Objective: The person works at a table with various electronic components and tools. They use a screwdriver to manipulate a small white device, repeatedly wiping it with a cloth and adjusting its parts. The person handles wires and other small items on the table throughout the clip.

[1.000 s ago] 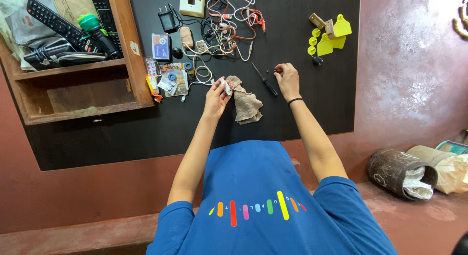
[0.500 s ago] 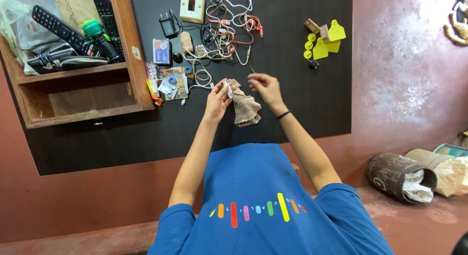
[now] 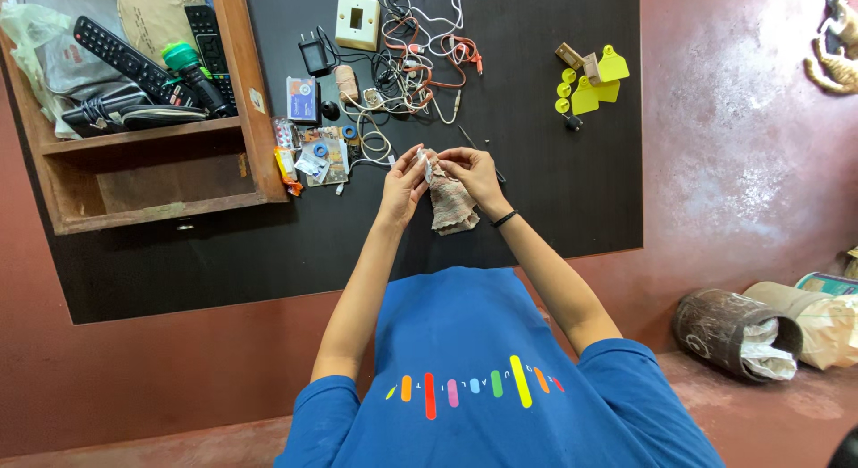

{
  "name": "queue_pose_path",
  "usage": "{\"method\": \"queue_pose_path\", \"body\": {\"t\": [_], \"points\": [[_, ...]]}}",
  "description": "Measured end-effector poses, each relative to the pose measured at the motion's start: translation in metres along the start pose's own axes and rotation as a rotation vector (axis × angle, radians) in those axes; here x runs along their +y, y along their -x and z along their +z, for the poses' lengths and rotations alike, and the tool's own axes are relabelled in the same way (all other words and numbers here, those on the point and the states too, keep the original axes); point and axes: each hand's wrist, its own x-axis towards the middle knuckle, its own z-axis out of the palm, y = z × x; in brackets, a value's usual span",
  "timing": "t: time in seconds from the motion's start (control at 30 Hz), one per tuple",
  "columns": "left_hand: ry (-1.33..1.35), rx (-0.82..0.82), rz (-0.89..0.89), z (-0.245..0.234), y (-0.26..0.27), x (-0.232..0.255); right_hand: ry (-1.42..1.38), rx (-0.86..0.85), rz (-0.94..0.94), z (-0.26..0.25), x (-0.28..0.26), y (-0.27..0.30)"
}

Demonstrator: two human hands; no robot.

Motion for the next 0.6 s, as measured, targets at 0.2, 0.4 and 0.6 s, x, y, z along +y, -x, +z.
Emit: {"method": "queue_pose_path", "body": {"t": [0.2,0.4,0.6], "points": [[-0.023,-0.009,0.013,0.003,0.002,0.000,0.180,0.036,-0.062,0.006,-0.017,0.007],[-0.053,0.000,0.036,0.004,0.002,-0.001,0.275,0.021,-0.107,0.011,-0.032,0.011],[0.002,-0.016,0.020,0.001,0.000,-0.005,0.295,0.032,-0.144,0.015,-0.028,0.009]]}}
